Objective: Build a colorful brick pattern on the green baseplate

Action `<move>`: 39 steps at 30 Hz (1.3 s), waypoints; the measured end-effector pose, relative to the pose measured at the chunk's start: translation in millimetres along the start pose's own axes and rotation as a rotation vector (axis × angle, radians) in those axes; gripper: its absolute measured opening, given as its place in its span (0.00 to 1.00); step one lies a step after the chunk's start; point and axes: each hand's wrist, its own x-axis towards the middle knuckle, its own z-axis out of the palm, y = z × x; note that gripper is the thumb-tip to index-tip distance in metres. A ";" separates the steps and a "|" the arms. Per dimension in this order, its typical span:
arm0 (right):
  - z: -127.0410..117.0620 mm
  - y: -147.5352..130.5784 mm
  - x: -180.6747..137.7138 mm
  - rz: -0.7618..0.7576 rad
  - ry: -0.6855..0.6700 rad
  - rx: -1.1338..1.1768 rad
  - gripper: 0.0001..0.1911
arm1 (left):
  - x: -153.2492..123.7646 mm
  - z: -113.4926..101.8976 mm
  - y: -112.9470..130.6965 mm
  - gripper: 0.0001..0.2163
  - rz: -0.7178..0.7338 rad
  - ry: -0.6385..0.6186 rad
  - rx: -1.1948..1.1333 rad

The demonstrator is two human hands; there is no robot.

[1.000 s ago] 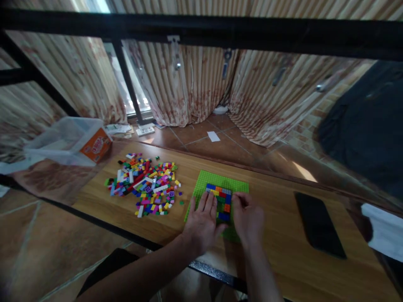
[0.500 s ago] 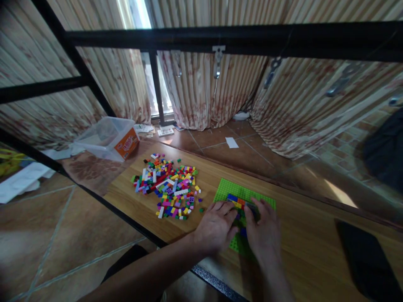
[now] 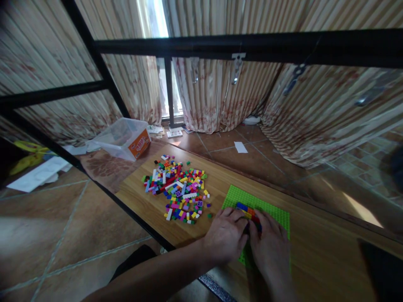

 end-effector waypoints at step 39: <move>1.6 -7.8 -12.5 0.009 0.010 -0.064 0.27 | 3.8 -3.2 -6.8 0.12 -0.054 -0.057 -0.052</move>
